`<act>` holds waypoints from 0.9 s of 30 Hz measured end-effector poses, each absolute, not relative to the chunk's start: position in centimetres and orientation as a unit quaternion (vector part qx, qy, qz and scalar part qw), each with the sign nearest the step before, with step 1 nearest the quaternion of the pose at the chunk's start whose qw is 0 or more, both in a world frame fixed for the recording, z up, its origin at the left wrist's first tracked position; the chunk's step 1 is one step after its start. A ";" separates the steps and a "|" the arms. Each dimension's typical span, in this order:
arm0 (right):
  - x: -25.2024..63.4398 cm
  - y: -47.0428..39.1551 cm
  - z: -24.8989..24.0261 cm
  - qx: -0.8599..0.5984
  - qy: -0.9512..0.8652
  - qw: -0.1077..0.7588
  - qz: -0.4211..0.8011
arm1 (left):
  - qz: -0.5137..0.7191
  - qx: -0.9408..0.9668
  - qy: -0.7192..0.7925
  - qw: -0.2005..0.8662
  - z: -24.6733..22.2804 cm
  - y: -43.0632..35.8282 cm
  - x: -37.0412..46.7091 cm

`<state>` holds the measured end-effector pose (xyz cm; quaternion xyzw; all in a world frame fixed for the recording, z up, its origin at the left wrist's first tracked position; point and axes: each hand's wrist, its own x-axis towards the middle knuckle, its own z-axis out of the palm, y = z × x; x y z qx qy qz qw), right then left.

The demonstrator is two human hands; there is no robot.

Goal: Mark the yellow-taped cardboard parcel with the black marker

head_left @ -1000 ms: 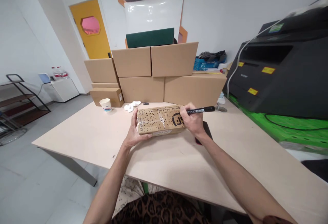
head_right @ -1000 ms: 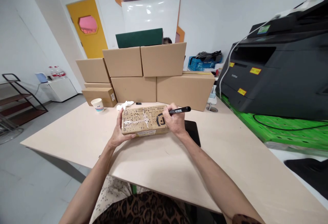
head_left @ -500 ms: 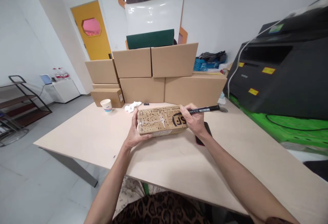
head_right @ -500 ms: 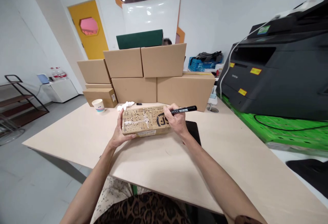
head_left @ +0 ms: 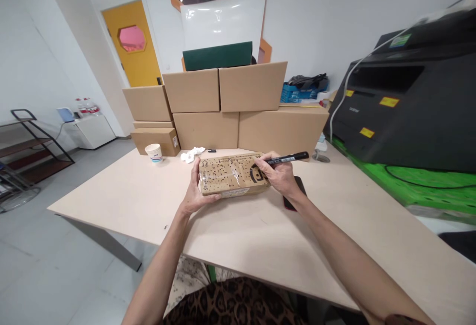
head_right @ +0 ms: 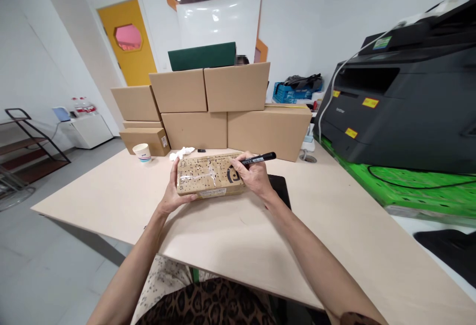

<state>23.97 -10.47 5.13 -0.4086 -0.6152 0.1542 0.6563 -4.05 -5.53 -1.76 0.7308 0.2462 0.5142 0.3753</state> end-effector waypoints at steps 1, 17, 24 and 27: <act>23.9 -10.5 5.2 -0.410 -0.619 0.652 0.153 | 0.514 0.732 0.246 0.374 -1.7 -5.5 -4.0; 24.3 -8.8 4.5 -0.412 -0.457 0.768 0.178 | 0.517 0.731 0.247 0.371 -1.8 -5.5 -4.0; 31.2 -6.8 0.7 -0.584 -0.528 0.616 0.002 | 0.514 0.729 0.251 0.376 -1.9 -5.5 -4.2; 32.8 -7.1 -1.5 -0.633 -0.604 0.484 -0.004 | 0.514 0.726 0.256 0.378 -1.8 -5.4 -4.1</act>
